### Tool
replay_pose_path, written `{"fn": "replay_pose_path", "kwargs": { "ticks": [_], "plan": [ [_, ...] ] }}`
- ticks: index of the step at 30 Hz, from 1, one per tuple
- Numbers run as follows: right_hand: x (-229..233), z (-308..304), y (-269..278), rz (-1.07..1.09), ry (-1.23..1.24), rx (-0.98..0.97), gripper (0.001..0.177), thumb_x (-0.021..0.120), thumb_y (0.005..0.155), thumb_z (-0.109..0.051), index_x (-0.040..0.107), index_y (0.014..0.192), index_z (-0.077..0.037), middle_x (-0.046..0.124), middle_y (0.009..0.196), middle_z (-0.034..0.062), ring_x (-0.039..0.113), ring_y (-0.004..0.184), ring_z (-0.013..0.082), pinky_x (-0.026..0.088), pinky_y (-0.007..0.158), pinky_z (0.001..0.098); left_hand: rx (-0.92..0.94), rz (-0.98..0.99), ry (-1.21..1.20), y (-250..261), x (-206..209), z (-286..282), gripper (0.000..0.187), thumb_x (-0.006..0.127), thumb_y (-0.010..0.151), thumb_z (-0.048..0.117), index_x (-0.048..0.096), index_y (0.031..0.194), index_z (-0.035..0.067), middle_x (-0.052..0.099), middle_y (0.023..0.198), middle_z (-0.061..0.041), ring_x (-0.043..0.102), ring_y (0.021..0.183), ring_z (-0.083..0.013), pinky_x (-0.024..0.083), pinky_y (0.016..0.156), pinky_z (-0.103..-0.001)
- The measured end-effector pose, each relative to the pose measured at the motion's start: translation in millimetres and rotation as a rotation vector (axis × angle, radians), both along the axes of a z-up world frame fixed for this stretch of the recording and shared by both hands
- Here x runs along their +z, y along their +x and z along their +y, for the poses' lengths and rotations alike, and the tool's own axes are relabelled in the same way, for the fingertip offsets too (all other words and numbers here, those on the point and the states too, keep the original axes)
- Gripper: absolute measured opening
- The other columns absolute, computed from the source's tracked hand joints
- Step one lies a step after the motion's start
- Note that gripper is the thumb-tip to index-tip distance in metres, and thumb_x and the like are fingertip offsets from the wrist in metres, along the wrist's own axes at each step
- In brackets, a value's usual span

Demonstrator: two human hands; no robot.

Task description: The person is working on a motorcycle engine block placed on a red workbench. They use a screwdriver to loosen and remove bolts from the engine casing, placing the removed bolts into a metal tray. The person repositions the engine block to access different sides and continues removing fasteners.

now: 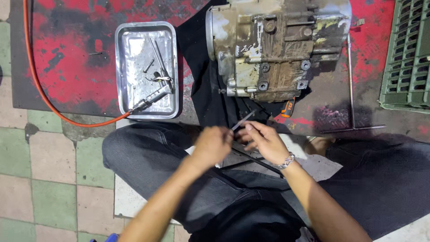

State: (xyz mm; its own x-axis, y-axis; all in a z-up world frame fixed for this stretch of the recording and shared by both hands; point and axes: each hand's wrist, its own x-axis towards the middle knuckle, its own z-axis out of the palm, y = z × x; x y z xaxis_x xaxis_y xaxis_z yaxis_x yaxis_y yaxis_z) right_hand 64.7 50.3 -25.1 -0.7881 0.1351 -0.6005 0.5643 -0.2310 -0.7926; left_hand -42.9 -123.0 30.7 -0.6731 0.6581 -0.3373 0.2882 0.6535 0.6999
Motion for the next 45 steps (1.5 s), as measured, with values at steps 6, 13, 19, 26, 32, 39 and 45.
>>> {"fn": "replay_pose_path", "kwargs": {
  "ticks": [6,13,19,26,32,39,45],
  "plan": [
    [-9,-4,-1,0.129,0.193,-0.123,0.027,0.054,0.106,-0.021,0.071,0.111,0.0,0.074,0.082,0.0056,0.067,0.071,0.0082,0.054,0.064,0.0236,0.416,-0.29,0.285,84,-5,37,0.027,0.049,0.101,0.018,0.065,0.108,-0.002,0.069,0.065,-0.017,0.072,0.058,-0.0307,0.056,0.058,-0.042],
    [-1,1,-8,0.213,0.269,-0.082,0.023,0.049,0.108,-0.019,0.067,0.106,-0.004,0.064,0.071,0.0002,0.056,0.062,0.0045,0.046,0.054,0.0223,0.552,-0.619,0.328,110,-22,40,0.03,0.044,0.108,0.028,0.057,0.095,0.005,0.062,0.06,-0.005,0.061,0.049,-0.0165,0.048,0.047,-0.035],
    [0,5,-9,0.134,0.162,-0.093,0.024,0.048,0.107,-0.02,0.066,0.107,-0.004,0.063,0.07,0.0004,0.054,0.054,0.0065,0.044,0.047,0.023,0.539,-0.35,0.374,120,-41,45,0.027,0.051,0.107,0.026,0.062,0.096,0.004,0.062,0.059,-0.005,0.062,0.052,-0.0125,0.048,0.05,-0.031],
    [-7,5,-9,0.219,0.205,-0.059,0.025,0.046,0.109,-0.02,0.066,0.111,-0.004,0.064,0.072,0.0008,0.057,0.063,0.0052,0.048,0.056,0.0235,0.546,-0.303,0.43,122,-43,47,0.025,0.059,0.104,0.025,0.062,0.093,0.004,0.063,0.06,-0.003,0.062,0.053,-0.0104,0.047,0.05,-0.03],
    [-9,4,-11,0.203,0.15,-0.083,0.023,0.046,0.108,-0.018,0.063,0.104,-0.004,0.058,0.068,0.0001,0.053,0.059,0.007,0.046,0.055,0.0248,0.613,-0.51,0.48,129,-57,47,0.035,0.047,0.111,0.03,0.059,0.092,0.003,0.058,0.059,0.0,0.053,0.053,-0.0071,0.044,0.05,-0.028],
    [-25,6,-19,0.316,-0.002,-0.145,0.021,0.044,0.11,-0.016,0.057,0.1,-0.004,0.053,0.068,-0.0013,0.05,0.06,0.007,0.044,0.056,0.0241,0.557,-0.149,0.399,124,-62,54,0.028,0.045,0.109,0.021,0.06,0.096,0.0,0.063,0.064,-0.013,0.067,0.055,-0.0269,0.049,0.054,-0.039],
    [-23,0,-18,0.271,0.07,-0.15,0.022,0.043,0.111,-0.017,0.055,0.097,-0.004,0.051,0.067,-0.0014,0.048,0.059,0.0068,0.042,0.053,0.0242,0.542,-0.097,0.327,118,-62,56,0.023,0.048,0.108,0.017,0.058,0.096,0.0,0.066,0.071,-0.021,0.069,0.065,-0.0407,0.048,0.055,-0.047]
  ]
}}
